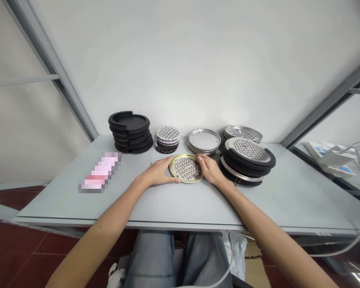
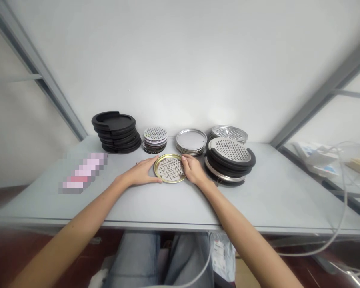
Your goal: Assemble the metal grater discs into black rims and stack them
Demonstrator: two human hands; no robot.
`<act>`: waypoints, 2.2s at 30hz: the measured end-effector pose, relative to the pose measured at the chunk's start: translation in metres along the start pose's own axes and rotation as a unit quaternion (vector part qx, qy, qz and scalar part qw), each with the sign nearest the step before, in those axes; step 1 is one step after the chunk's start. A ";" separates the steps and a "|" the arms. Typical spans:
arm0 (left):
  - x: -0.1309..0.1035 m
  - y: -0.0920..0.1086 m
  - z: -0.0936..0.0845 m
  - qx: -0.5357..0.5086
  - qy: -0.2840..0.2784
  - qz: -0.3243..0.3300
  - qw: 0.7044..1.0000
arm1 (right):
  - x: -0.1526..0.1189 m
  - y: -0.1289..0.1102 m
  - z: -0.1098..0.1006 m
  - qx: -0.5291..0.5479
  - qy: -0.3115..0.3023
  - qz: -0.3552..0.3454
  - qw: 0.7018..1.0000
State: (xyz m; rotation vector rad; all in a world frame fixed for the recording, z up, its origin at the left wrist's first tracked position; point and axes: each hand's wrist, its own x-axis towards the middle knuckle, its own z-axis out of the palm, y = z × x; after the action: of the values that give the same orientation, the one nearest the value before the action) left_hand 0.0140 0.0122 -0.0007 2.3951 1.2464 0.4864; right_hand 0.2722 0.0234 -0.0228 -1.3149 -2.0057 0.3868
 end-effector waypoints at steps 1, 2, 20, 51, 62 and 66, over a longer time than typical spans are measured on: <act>0.000 0.001 0.000 -0.001 0.000 0.004 1.000 | 0.000 0.000 0.000 -0.002 -0.002 0.001 1.000; 0.000 0.001 -0.001 -0.002 0.000 0.007 1.000 | 0.000 -0.001 0.000 -0.004 -0.006 0.003 1.000; 0.001 -0.008 0.003 -0.012 -0.007 0.021 1.000 | 0.003 -0.003 -0.001 -0.043 -0.048 -0.017 0.998; -0.004 -0.009 0.004 0.002 -0.012 0.049 0.999 | 0.005 -0.053 -0.031 -0.213 -0.150 -0.082 0.962; -0.004 -0.010 0.000 0.004 -0.015 0.043 0.999 | 0.112 -0.030 -0.139 -0.354 -0.016 0.156 0.922; -0.004 -0.008 -0.001 0.002 -0.014 0.042 0.999 | 0.108 -0.007 -0.150 -0.356 -0.069 0.271 0.892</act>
State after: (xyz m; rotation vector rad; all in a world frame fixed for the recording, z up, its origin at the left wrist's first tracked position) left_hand 0.0057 0.0132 -0.0045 2.4570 1.1390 0.4740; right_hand 0.3447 0.0977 0.1304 -2.3814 -1.9335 -0.0405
